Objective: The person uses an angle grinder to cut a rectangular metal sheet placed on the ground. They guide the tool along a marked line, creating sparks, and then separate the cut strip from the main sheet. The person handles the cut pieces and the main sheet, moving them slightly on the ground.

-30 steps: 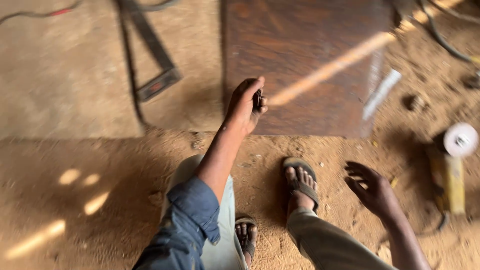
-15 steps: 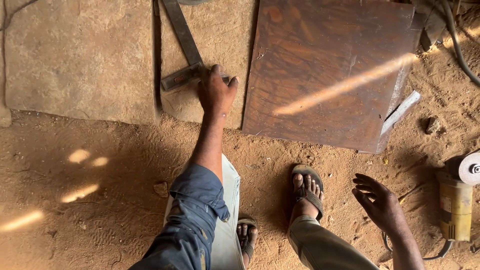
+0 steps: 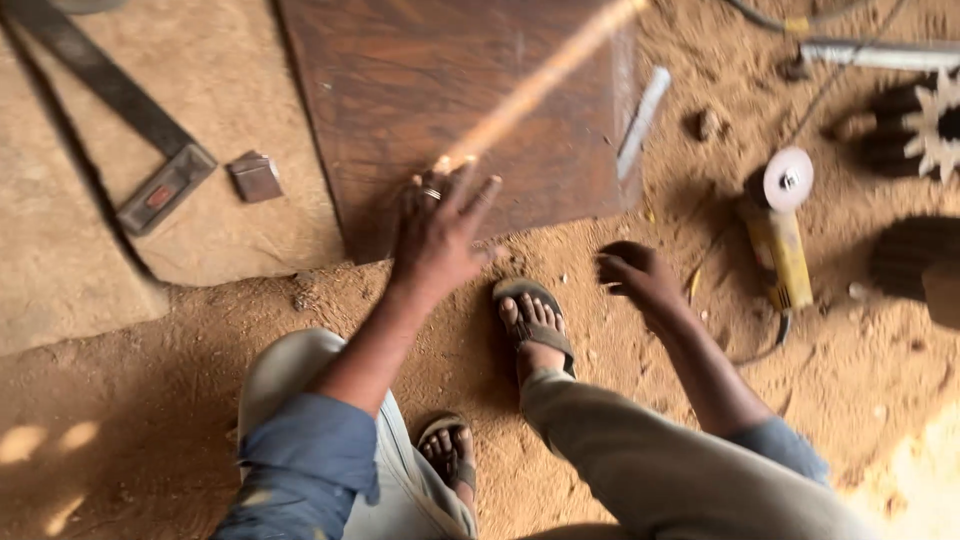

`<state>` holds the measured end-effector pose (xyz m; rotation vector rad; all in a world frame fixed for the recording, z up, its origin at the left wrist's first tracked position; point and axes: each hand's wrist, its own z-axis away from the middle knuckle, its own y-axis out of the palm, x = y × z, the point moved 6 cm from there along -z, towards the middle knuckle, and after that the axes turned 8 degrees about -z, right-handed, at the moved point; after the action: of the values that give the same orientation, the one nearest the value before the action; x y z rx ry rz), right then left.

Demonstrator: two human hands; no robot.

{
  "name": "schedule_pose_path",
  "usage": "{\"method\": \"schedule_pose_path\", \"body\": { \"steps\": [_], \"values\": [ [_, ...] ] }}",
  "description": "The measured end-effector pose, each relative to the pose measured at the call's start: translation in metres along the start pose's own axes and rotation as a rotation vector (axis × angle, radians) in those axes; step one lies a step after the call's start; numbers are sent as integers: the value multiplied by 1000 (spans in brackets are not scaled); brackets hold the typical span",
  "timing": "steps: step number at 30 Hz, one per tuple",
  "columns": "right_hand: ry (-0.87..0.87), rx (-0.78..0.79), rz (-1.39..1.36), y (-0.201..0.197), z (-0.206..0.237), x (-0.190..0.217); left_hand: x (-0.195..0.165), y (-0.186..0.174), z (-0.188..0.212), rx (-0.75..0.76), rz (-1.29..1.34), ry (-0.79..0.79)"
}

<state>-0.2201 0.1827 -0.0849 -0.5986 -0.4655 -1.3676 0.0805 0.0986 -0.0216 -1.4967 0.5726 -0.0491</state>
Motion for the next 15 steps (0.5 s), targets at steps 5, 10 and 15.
{"method": "schedule_pose_path", "body": {
  "steps": [5, 10, 15],
  "values": [
    [62, 205, 331, 43, 14, -17, -16, 57, 2, 232, -323, 94],
    [-9, 231, 238, 39, 22, -16, -13, 58, 4, 159, -458, 176],
    [24, 159, 278, 14, 28, -25, -46, -35, 7, -125, -264, 200]
  ]
}}
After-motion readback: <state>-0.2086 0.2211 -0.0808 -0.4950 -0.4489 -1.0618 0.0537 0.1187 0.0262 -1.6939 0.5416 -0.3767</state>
